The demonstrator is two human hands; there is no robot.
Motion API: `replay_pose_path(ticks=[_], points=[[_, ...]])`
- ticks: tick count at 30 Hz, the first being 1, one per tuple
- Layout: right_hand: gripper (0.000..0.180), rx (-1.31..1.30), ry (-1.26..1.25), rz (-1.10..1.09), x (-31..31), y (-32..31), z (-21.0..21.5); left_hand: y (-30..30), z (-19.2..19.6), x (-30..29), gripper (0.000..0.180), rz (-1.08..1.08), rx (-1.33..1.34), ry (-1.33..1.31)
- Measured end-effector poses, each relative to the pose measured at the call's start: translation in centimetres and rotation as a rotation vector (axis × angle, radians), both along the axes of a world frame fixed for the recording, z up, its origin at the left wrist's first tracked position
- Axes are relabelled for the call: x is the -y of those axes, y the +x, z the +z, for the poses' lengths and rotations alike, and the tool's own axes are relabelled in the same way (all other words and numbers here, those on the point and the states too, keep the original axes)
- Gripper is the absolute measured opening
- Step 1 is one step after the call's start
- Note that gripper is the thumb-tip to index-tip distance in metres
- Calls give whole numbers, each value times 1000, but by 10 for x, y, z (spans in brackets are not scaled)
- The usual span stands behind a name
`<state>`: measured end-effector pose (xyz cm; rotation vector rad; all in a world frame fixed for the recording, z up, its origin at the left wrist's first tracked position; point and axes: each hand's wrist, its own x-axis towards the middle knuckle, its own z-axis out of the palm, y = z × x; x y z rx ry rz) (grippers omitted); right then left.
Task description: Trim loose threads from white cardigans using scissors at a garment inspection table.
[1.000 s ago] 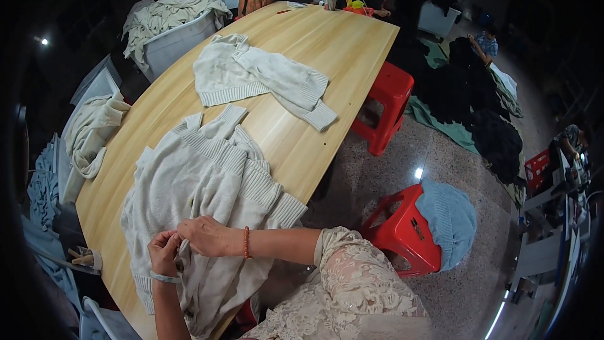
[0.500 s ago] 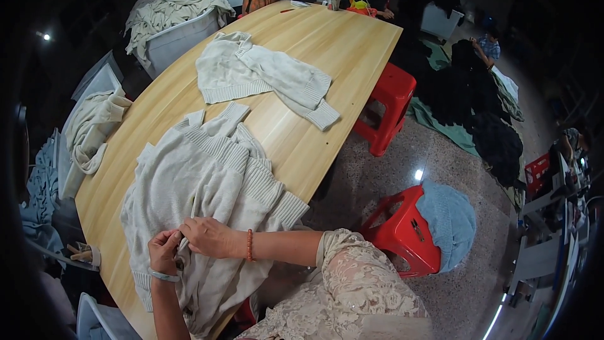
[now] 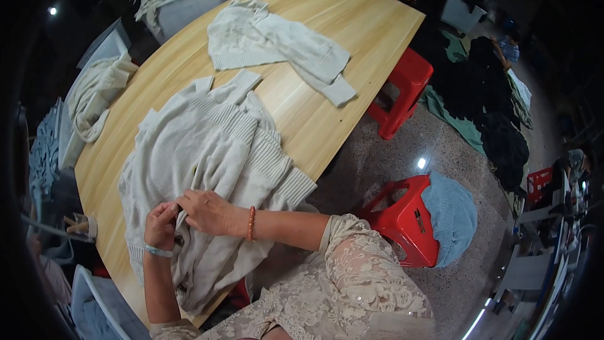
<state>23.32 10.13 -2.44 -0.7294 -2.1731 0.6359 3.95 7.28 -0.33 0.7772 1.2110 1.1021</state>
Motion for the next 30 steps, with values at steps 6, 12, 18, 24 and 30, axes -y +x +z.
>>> replay_pose_path(ticks=[6,12,18,24,30], points=[[36,-26,70,-10,-9,8,2,3,6,-5,23,-110,-227,12],[31,27,-117,133,-18,14,13,2,-1,16,31,-203,-582,484],[33,58,-161,211,-23,18,16,16,-7,24,23,-55,-828,604],[31,12,-187,228,-31,17,13,3,-8,17,20,-127,-556,384],[30,12,-133,212,-31,14,11,-4,-9,12,17,-151,-403,311]])
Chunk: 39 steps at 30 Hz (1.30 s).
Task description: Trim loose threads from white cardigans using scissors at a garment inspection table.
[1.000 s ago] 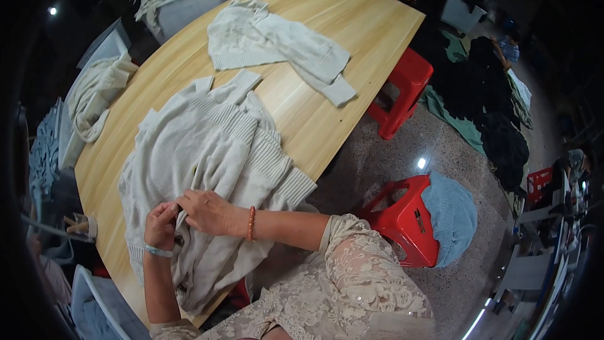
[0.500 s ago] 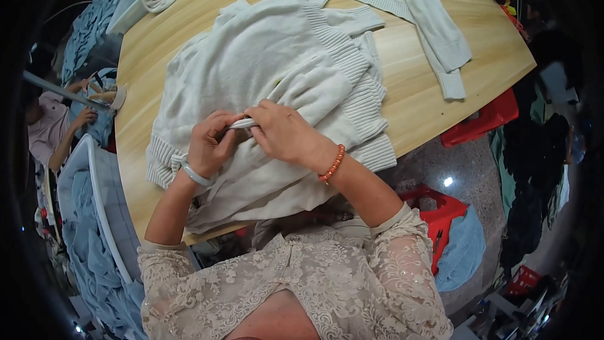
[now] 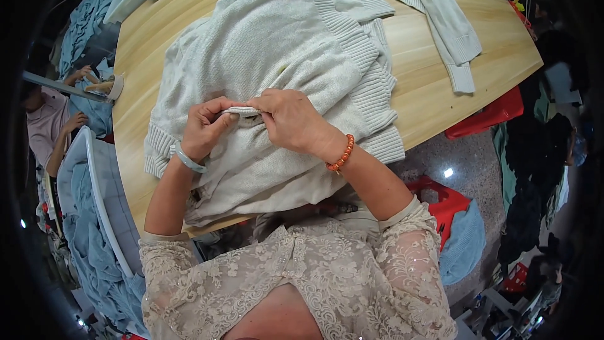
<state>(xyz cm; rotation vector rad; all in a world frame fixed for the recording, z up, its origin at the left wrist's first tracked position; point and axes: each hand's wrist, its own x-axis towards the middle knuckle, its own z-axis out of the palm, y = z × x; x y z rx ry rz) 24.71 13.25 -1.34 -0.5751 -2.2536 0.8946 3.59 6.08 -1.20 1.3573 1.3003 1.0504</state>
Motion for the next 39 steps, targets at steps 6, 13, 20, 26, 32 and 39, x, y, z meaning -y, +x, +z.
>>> replay_pose_path(ticks=[6,13,20,26,32,39], points=[[20,14,73,-3,5,4,3,-3,1,1,13,-105,-77,43],[12,117,70,43,22,5,10,-11,11,14,12,-154,-141,-151],[8,396,189,-2,23,38,22,-40,33,26,15,-122,-448,-272],[8,330,219,34,23,28,5,-4,55,16,20,-136,-851,253],[12,290,186,-78,36,21,-12,41,12,-24,25,-85,-760,279],[19,258,126,-86,40,23,-12,31,4,-42,18,-102,-536,-53]])
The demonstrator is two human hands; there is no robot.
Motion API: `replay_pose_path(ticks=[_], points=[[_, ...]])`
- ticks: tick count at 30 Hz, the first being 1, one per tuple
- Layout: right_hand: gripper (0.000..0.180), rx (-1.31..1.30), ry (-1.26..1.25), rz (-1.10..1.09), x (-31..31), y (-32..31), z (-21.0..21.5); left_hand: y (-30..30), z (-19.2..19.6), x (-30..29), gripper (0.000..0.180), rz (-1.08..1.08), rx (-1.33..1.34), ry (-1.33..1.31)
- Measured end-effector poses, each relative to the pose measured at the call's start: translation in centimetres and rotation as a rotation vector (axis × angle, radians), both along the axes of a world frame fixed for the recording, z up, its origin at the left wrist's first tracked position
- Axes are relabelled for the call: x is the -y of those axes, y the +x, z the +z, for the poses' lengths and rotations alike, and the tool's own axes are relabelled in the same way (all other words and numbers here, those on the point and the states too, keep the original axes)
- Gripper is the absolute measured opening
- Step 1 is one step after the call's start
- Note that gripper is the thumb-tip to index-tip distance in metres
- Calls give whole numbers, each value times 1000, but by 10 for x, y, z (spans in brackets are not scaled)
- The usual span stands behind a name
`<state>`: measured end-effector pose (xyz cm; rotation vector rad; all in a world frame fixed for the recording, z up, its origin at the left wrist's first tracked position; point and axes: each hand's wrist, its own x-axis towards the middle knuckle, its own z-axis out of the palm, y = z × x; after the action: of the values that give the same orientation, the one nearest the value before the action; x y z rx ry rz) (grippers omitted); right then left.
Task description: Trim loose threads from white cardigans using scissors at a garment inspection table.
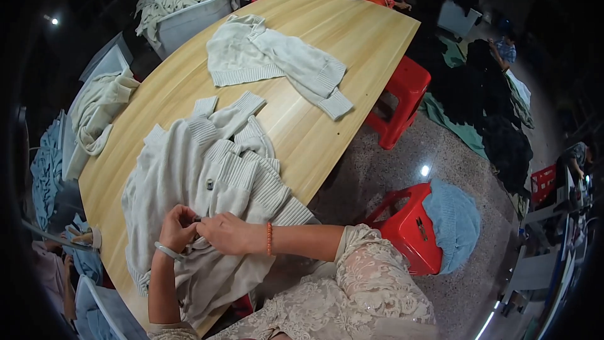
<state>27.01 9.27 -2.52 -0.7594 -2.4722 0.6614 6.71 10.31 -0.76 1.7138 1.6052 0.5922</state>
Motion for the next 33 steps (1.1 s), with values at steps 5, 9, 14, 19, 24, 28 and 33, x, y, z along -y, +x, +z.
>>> replay_pose_path(ticks=[5,9,14,19,24,28,33], points=[[18,-145,58,-64,0,-2,-2,5,15,6,6,75,451,-280],[17,-295,89,-103,2,-4,3,-3,15,11,7,117,594,-281],[38,-184,115,-183,5,-4,0,-3,20,12,8,117,644,-340],[28,-117,14,-125,-2,1,0,7,40,33,21,-3,546,-295],[19,-108,-191,-42,-12,5,1,0,14,43,23,-76,168,75],[28,-187,-171,95,-27,12,-6,0,9,40,20,13,247,-1],[14,-170,-165,28,-19,8,-3,-2,5,42,23,3,313,44]])
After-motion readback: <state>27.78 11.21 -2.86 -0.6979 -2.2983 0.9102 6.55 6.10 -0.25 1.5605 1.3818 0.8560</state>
